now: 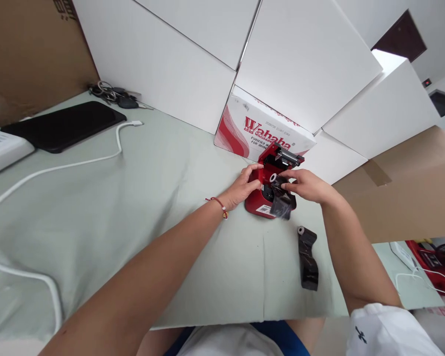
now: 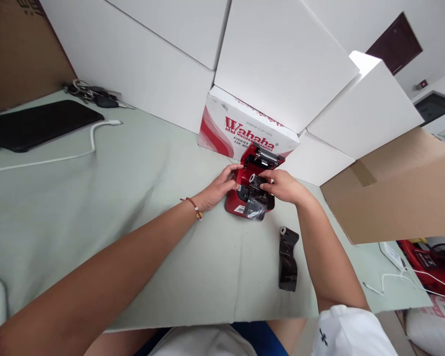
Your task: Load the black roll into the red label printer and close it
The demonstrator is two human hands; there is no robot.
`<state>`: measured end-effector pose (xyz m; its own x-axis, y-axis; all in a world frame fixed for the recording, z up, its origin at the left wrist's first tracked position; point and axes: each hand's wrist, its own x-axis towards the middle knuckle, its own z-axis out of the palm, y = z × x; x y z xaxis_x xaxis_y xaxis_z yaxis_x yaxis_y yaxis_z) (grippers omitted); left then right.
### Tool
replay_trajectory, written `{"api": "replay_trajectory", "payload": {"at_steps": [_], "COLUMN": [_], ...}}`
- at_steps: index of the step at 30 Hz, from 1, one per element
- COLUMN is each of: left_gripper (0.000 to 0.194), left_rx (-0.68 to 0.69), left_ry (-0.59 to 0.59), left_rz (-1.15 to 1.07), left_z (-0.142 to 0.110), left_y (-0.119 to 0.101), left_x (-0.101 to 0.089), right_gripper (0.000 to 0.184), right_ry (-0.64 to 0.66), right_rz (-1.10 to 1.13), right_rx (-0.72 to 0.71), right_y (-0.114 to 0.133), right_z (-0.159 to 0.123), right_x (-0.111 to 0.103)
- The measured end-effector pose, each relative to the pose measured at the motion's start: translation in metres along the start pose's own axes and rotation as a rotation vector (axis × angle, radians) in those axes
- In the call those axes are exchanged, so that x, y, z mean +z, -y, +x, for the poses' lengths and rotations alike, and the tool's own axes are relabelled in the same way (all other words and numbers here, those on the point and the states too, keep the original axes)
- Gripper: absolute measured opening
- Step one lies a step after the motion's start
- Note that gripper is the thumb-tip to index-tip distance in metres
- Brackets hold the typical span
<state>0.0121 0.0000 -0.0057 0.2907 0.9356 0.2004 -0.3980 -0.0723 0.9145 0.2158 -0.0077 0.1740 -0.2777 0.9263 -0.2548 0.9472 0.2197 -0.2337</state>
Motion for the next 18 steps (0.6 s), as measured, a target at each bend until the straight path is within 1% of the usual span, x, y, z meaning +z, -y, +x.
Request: {"api": "replay_trajectory", "payload": {"at_steps": [2,5,7,9,12,15,17,18], "left_gripper": [0.067,0.067,0.067,0.067,0.066,0.066,0.066,0.066], "left_rx": [0.004,0.007,0.015,0.018,0.002,-0.017,-0.021,-0.02], "left_ry": [-0.017,-0.021,-0.012,-0.004,-0.003,-0.012,-0.019,-0.021], "left_rz": [0.01,0.011,0.006,0.0,-0.011,-0.019,-0.018,-0.016], "left_z": [0.001,0.002,0.003,0.004,0.004,0.004,0.004,0.004], "left_y": [0.001,0.002,0.004,0.005,0.005,0.004,0.003,0.002], "left_x": [0.001,0.001,0.001,0.001,0.0,0.001,0.002,0.002], "right_gripper": [0.034,0.025,0.025,0.026,0.025,0.028,0.033,0.035], "right_ry": [0.113,0.257,0.312,0.34,0.338,0.281,0.186,0.11], "right_rz": [-0.036,-0.083,-0.119,-0.148,-0.173,-0.169,-0.132,-0.09], "right_rx": [-0.016,-0.042,-0.046,-0.037,-0.023,-0.037,-0.067,-0.097], "right_y": [0.008,0.016,0.018,0.017,0.015,0.014,0.014,0.012], "right_z": [0.02,0.035,0.042,0.049,0.058,0.052,0.037,0.025], "right_x": [-0.001,-0.003,-0.002,0.001,0.006,0.008,0.01,0.013]}}
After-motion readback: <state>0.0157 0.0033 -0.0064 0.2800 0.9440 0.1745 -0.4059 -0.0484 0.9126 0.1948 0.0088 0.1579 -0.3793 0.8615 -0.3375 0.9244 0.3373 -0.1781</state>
